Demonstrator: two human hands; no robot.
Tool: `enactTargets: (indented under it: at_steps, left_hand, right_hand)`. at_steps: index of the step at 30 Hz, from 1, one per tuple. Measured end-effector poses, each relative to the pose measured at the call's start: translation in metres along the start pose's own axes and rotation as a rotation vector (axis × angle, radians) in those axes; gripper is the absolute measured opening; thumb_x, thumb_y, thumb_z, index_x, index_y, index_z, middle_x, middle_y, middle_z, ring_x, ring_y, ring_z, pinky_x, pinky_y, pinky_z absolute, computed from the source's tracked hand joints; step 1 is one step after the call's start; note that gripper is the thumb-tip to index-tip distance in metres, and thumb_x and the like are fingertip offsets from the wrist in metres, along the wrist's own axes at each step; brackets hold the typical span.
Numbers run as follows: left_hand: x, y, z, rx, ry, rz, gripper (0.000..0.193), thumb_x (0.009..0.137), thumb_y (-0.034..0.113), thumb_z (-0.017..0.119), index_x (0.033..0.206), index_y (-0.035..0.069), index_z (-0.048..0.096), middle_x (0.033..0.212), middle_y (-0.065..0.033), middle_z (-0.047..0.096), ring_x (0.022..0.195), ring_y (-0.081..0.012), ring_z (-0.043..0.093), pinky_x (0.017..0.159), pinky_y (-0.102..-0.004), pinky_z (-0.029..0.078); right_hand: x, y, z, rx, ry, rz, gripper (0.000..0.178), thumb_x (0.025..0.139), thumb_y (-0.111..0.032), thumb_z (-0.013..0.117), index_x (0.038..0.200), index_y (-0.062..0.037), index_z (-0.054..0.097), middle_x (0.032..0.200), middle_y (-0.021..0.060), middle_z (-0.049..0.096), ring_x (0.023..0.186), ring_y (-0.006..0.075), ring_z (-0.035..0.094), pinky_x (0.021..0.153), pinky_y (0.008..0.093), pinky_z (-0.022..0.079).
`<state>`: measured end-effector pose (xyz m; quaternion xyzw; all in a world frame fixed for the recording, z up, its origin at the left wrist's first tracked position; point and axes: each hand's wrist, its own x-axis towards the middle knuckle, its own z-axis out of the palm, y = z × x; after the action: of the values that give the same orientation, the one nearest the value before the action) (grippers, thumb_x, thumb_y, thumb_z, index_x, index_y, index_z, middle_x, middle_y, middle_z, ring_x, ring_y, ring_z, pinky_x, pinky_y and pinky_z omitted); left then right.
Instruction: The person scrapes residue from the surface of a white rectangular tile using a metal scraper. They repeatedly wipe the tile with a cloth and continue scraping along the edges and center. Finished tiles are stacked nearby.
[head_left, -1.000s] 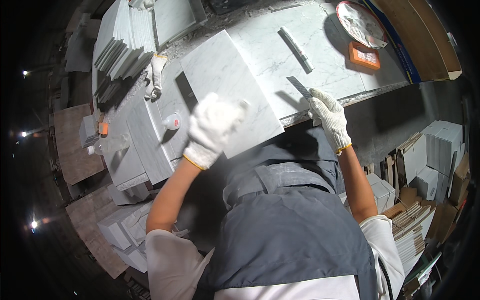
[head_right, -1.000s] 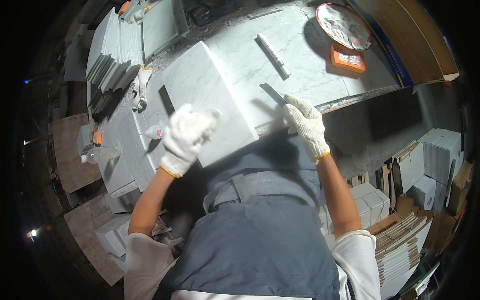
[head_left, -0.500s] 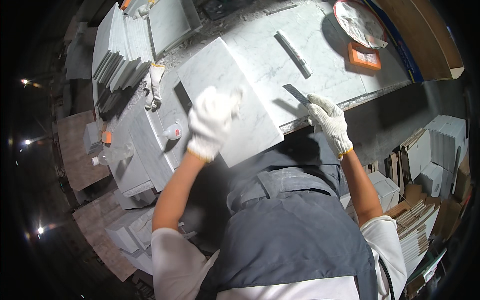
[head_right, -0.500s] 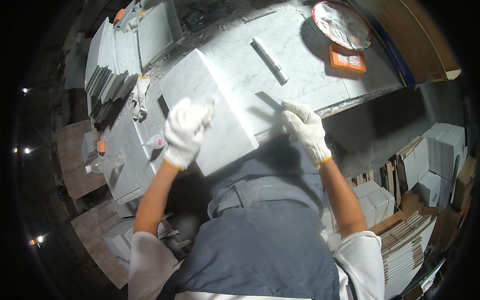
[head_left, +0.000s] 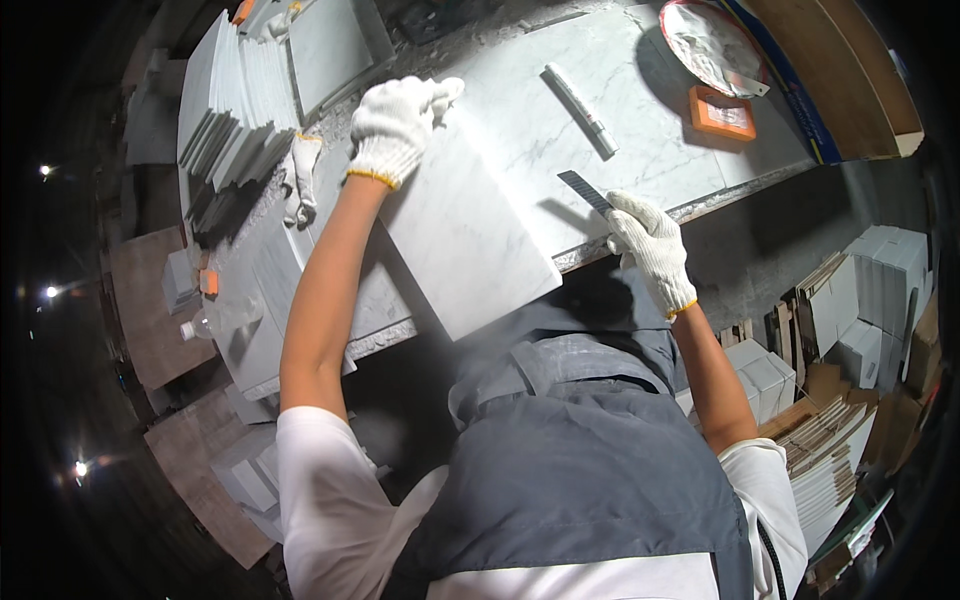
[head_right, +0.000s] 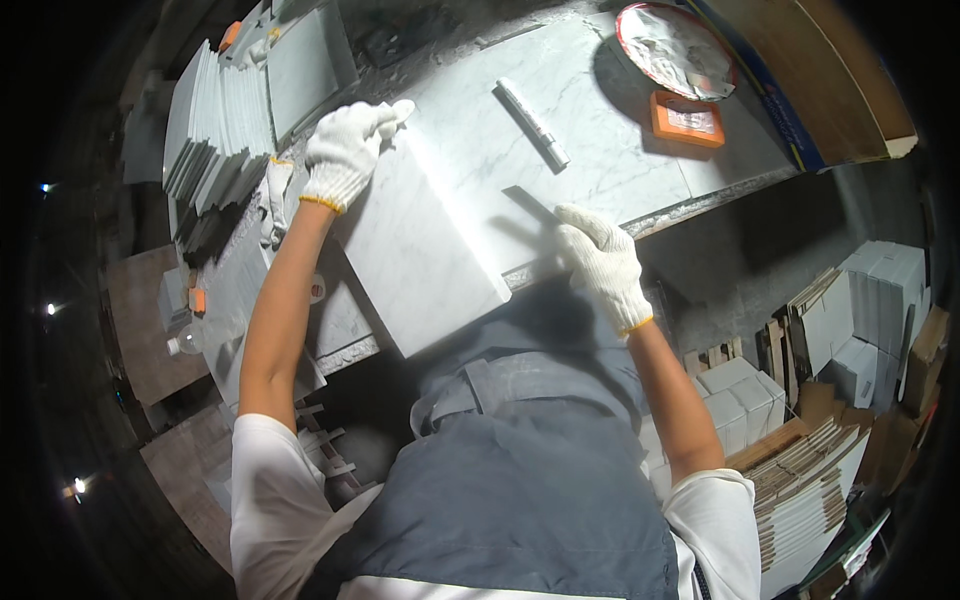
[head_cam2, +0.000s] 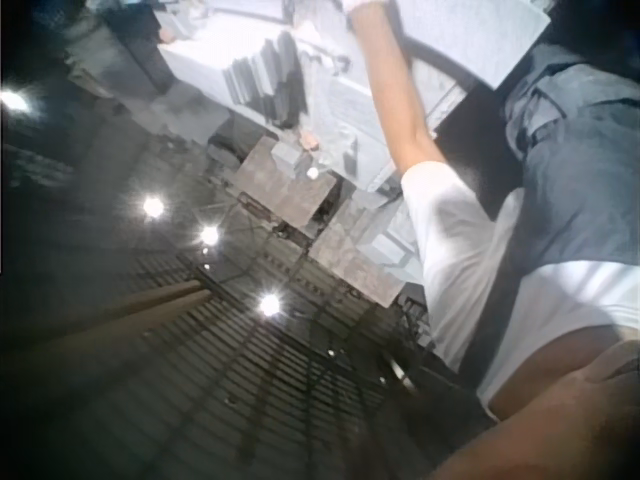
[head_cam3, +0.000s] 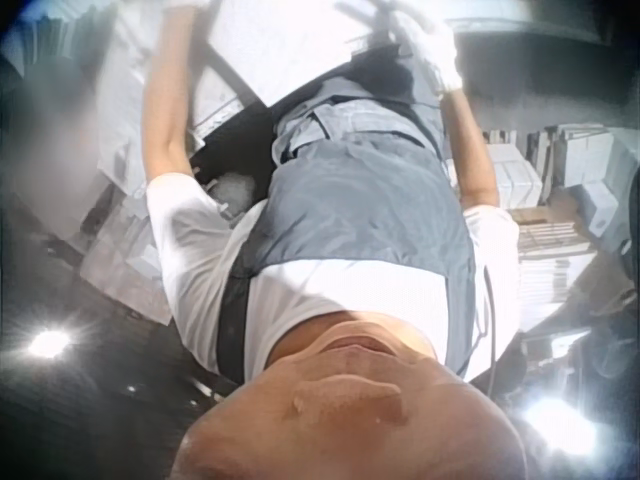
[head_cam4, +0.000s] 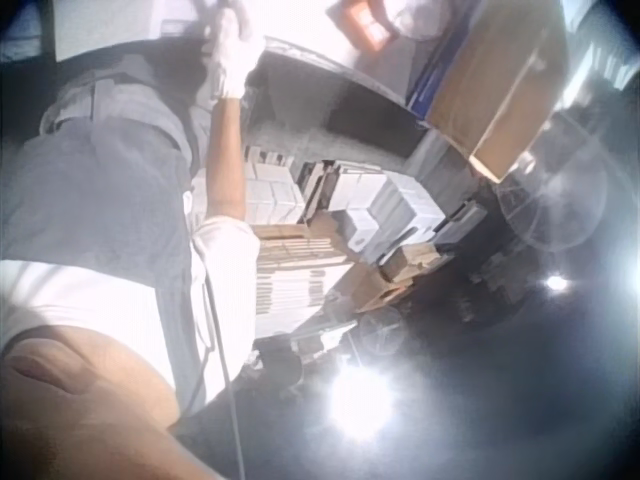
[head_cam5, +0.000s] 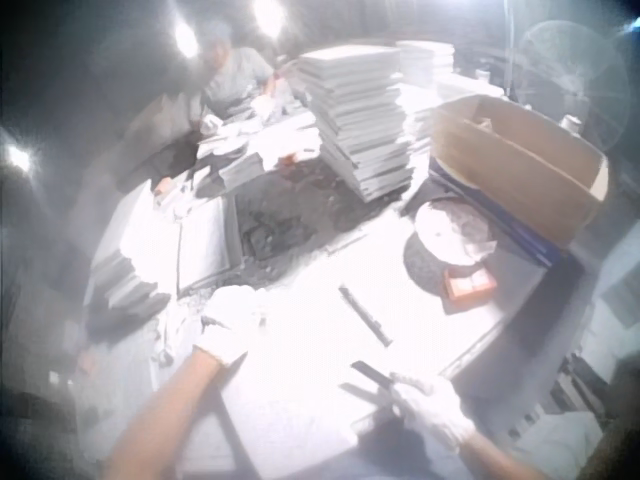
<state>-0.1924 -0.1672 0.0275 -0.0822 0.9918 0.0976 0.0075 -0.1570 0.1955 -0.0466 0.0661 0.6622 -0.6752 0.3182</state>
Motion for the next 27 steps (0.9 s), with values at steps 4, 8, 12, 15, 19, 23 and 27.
enactTargets:
  at_steps: [4,8,12,15,19,23,27]
  left_hand:
    - [-0.012,0.011,0.005,0.066,0.157,0.069,0.035,0.100,0.041,0.058,0.084,0.015,0.075,0.070,-0.0087,0.068,0.065,-0.0282,0.066,0.064,-0.0417,0.051]
    - [-0.095,0.039,0.012,0.039,0.311,0.260,0.022,0.084,0.009,0.065,0.097,0.020,0.079,0.095,-0.0082,0.072,0.092,-0.0287,0.068,0.081,-0.0420,0.053]
    - [-0.183,0.034,0.012,-0.041,0.294,0.271,0.033,0.078,0.004,0.066,0.107,0.015,0.079,0.086,-0.0050,0.070,0.082,-0.0289,0.063,0.076,-0.0401,0.051]
    - [-0.212,0.022,-0.005,0.031,0.211,0.031,0.026,0.075,0.000,0.063,0.096,0.010,0.075,0.069,-0.0012,0.062,0.068,-0.0270,0.056,0.062,-0.0396,0.045]
    - [-0.236,0.069,-0.013,0.093,0.278,0.147,0.022,0.076,0.002,0.063,0.090,0.016,0.073,0.074,-0.0019,0.063,0.090,-0.0300,0.060,0.074,-0.0388,0.050]
    - [-0.248,0.117,-0.009,-0.108,0.127,0.228,0.004,0.082,0.019,0.075,0.078,0.019,0.074,0.058,0.0038,0.058,0.059,-0.0193,0.052,0.050,-0.0329,0.043]
    - [-0.225,0.121,-0.002,-0.249,0.226,0.318,0.008,0.081,0.016,0.078,0.089,0.015,0.077,0.067,0.0015,0.060,0.071,-0.0222,0.058,0.065,-0.0370,0.053]
  right_hand:
    - [0.001,0.001,-0.001,-0.038,-0.016,-0.010,0.035,0.099,-0.020,0.071,0.130,-0.0032,0.069,0.102,0.0056,0.074,0.057,0.0069,0.060,0.048,0.0218,0.047]
    - [0.002,0.003,-0.003,-0.035,-0.013,-0.020,0.036,0.099,-0.019,0.071,0.131,-0.0025,0.068,0.103,0.0058,0.074,0.060,0.0069,0.062,0.048,0.0215,0.048]
    - [0.002,0.003,-0.003,-0.025,-0.019,-0.034,0.038,0.099,-0.018,0.071,0.133,-0.0019,0.067,0.104,0.0057,0.074,0.067,0.0066,0.065,0.049,0.0214,0.049]
    - [0.000,0.000,-0.002,-0.030,-0.029,-0.010,0.040,0.099,-0.020,0.072,0.135,-0.0033,0.066,0.100,0.0020,0.073,0.071,0.0053,0.064,0.052,0.0195,0.048]
    - [-0.003,-0.004,0.000,-0.029,-0.035,-0.017,0.042,0.100,-0.021,0.071,0.137,-0.0026,0.064,0.101,0.0009,0.073,0.072,0.0043,0.063,0.053,0.0189,0.047]
    - [-0.003,-0.002,-0.001,0.001,-0.042,-0.013,0.044,0.100,-0.020,0.071,0.138,-0.0010,0.062,0.105,0.0020,0.073,0.072,0.0050,0.063,0.055,0.0187,0.048]
    - [0.000,0.005,-0.004,0.139,-0.014,-0.041,0.039,0.101,-0.014,0.068,0.136,0.0025,0.062,0.102,0.0062,0.073,0.072,0.0077,0.064,0.058,0.0203,0.052]
